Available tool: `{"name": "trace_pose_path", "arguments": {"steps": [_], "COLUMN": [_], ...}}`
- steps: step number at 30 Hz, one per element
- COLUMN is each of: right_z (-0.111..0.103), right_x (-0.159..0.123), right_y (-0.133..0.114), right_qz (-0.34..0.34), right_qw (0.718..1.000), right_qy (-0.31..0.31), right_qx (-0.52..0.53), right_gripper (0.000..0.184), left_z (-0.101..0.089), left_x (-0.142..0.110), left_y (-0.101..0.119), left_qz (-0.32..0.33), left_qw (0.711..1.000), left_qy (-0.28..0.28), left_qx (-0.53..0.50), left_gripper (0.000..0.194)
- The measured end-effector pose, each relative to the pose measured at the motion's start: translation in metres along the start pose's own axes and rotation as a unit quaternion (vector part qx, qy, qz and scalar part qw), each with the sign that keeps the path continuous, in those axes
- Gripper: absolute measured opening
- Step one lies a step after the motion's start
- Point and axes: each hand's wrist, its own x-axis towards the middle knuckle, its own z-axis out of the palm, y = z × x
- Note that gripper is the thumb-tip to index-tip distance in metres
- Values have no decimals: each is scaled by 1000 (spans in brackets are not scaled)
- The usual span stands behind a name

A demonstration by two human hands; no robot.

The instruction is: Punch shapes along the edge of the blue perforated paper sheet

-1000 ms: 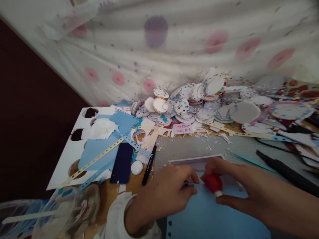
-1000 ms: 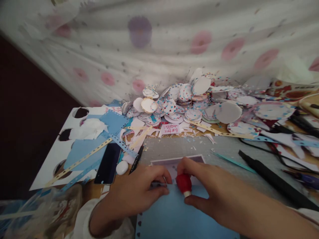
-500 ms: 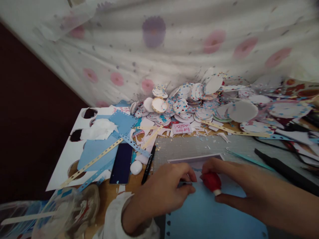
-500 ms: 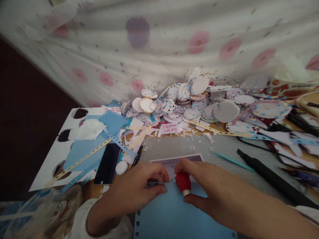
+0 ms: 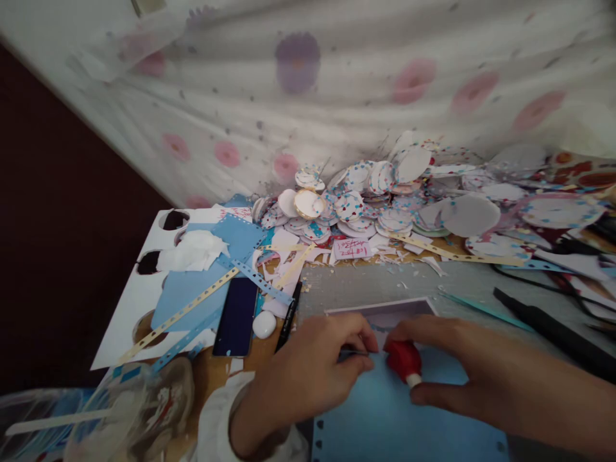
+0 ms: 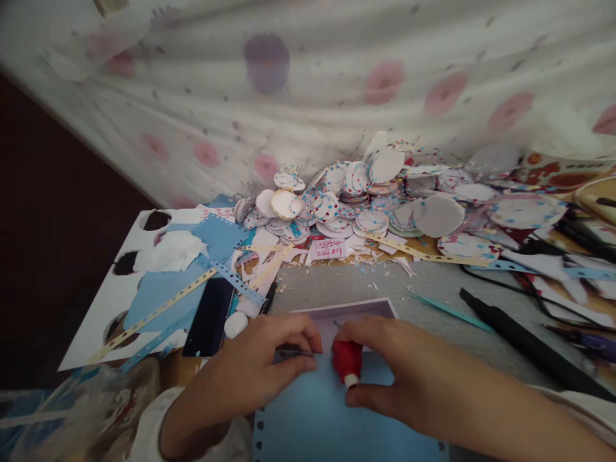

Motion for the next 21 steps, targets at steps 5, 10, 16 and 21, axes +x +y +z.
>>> {"name": "trace_pose_path", "arguments": {"steps": [5, 10, 16, 21], "right_z": [4, 10, 15, 18], "right_x": [5, 7, 7, 8], "right_y": [6, 14, 17, 19], "right_qz": [-15, -60, -67, -95], "right_qw": [999, 997, 995, 993], "right_qy": [2, 43, 62, 64], "right_qx": [35, 37, 33, 18], "right_gripper": [8, 9, 14, 12], "left_z": [0, -1, -1, -1], "left_x": [-1, -1, -1, -1], "left_y": [-3, -4, -3, -5], "left_qz": [10, 19, 14, 11], "left_qw": [1000, 999, 999, 999], "left_qy": [13, 24, 17, 22], "left_qx": [-13, -19, -37, -32], "left_gripper": [11, 10, 11, 10]}}
